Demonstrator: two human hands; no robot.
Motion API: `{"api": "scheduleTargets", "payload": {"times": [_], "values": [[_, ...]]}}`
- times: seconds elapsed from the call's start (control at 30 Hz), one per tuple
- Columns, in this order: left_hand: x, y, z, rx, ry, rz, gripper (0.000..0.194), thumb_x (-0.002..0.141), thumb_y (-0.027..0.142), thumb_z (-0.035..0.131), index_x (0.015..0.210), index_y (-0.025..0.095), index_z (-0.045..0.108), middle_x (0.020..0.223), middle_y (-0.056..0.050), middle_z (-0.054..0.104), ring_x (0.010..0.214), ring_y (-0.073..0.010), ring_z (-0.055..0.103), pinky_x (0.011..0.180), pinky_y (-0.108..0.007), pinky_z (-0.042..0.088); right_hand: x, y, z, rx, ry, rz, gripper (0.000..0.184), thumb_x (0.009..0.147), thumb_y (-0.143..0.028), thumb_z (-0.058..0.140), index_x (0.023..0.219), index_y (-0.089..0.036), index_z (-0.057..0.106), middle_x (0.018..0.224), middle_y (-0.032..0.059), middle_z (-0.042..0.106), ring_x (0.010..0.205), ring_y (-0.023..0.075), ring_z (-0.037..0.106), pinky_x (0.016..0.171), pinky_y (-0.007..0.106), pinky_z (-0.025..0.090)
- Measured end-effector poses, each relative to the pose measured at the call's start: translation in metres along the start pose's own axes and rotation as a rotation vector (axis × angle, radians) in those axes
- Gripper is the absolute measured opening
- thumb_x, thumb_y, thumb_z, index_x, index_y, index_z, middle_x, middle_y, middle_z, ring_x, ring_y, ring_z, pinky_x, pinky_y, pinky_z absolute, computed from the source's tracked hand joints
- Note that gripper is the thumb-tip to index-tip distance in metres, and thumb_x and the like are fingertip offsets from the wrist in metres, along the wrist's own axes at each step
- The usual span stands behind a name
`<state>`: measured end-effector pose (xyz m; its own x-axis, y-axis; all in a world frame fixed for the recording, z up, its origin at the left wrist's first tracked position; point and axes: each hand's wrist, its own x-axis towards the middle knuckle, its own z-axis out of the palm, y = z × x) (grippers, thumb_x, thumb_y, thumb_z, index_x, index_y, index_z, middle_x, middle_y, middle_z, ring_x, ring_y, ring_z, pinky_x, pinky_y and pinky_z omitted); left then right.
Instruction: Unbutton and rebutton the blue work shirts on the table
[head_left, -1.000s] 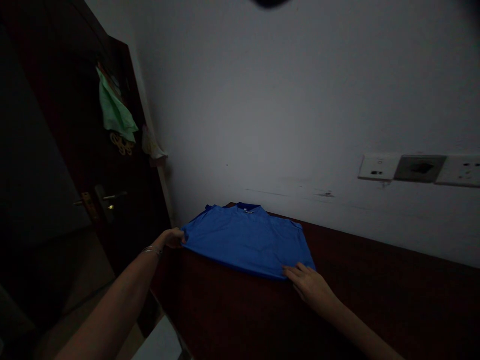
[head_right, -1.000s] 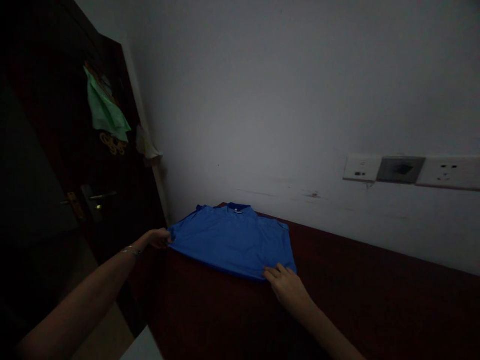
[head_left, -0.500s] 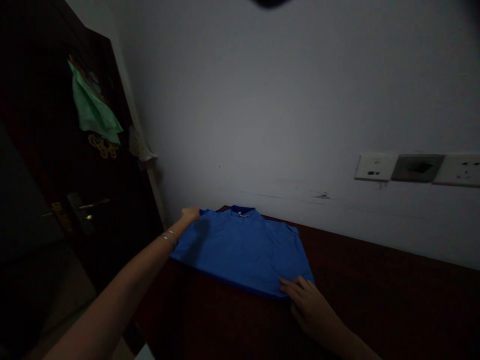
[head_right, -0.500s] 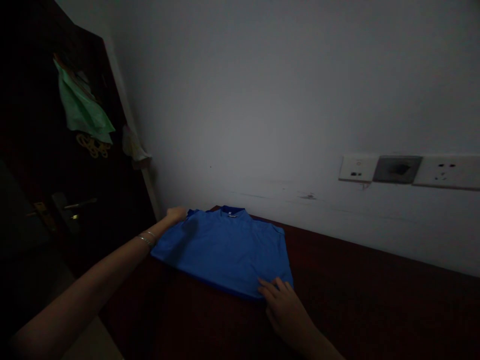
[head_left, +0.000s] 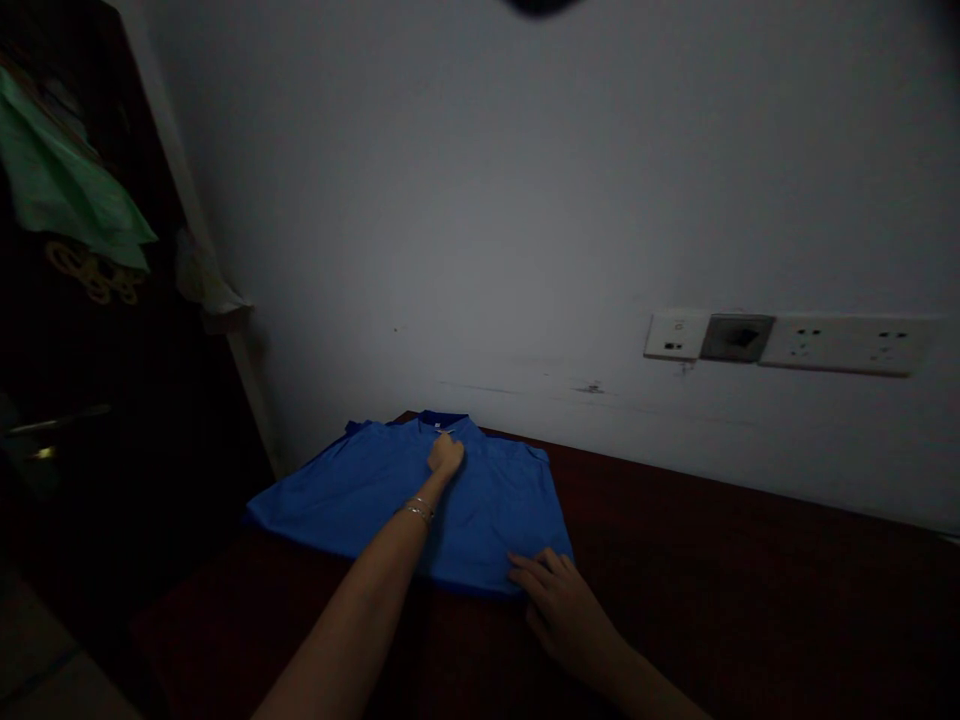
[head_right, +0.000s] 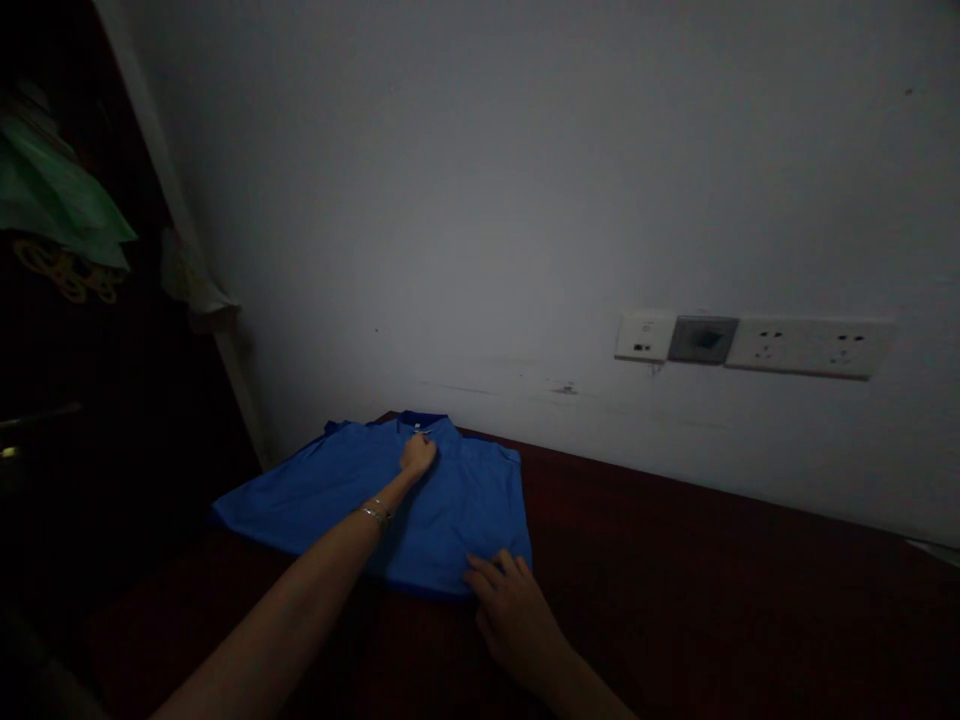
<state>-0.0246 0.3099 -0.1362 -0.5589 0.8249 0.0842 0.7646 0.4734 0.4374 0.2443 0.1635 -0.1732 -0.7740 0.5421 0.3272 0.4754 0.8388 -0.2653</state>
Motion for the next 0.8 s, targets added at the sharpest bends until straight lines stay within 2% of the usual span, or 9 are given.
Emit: {"api": "scheduleTargets", "payload": {"times": [0.17,0.4,0.53,0.67,0.8], "values": [[-0.017,-0.003,0.018,0.042,0.08,-0.021,0.028,0.081,0.027,0.034,0.1,0.017,0.051,0.101,-0.015,0.059,0.095,-0.0252,0.056,0.073,-0.033,0.042,0.0,-0.001,0.001,-0.018,-0.001,0.013,0.045,0.073,-0.008,0.042,0.114,-0.025,0.05,0.126,0.0014,0.047,0.103,0.0221,0.041,0.088,0.041,0.032],[-0.017,-0.007,0.023,0.047,0.083,0.042,0.025,0.079,0.024,0.037,0.099,0.017,0.05,0.097,-0.013,0.06,0.091,-0.0237,0.057,0.071,-0.031,0.042,0.0,0.0,0.0,-0.018,-0.005,0.002,0.045,0.073,-0.009,0.042,0.115,-0.023,0.05,0.126,0.0028,0.047,0.102,0.0218,0.042,0.087,0.04,0.033],[-0.015,-0.013,0.023,0.01,0.056,0.13,0.024,0.077,0.022,0.042,0.097,0.016,0.052,0.094,-0.012,0.061,0.088,-0.0223,0.057,0.071,-0.03,0.042,0.0,0.003,0.003,-0.03,-0.011,-0.011,0.045,0.073,-0.01,0.042,0.116,-0.023,0.049,0.126,0.0025,0.047,0.105,0.0218,0.04,0.089,0.04,0.032],[-0.006,-0.024,0.01,-0.04,0.003,0.252,0.023,0.073,0.016,0.046,0.093,0.014,0.057,0.091,-0.007,0.063,0.083,-0.0155,0.058,0.071,-0.022,0.042,0.001,0.0,-0.006,-0.028,-0.022,-0.044,0.038,0.077,-0.018,0.044,0.114,-0.023,0.051,0.123,0.0042,0.05,0.104,0.0216,0.042,0.087,0.039,0.033],[0.01,-0.05,-0.022,-0.044,-0.004,0.324,0.024,0.074,0.012,0.044,0.093,0.013,0.058,0.088,-0.006,0.063,0.08,-0.0131,0.057,0.071,-0.021,0.042,0.008,0.001,-0.021,0.077,0.007,-0.041,0.027,0.084,-0.029,0.038,0.103,-0.023,0.057,0.107,0.0043,0.059,0.093,0.0185,0.049,0.082,0.035,0.037]]}}
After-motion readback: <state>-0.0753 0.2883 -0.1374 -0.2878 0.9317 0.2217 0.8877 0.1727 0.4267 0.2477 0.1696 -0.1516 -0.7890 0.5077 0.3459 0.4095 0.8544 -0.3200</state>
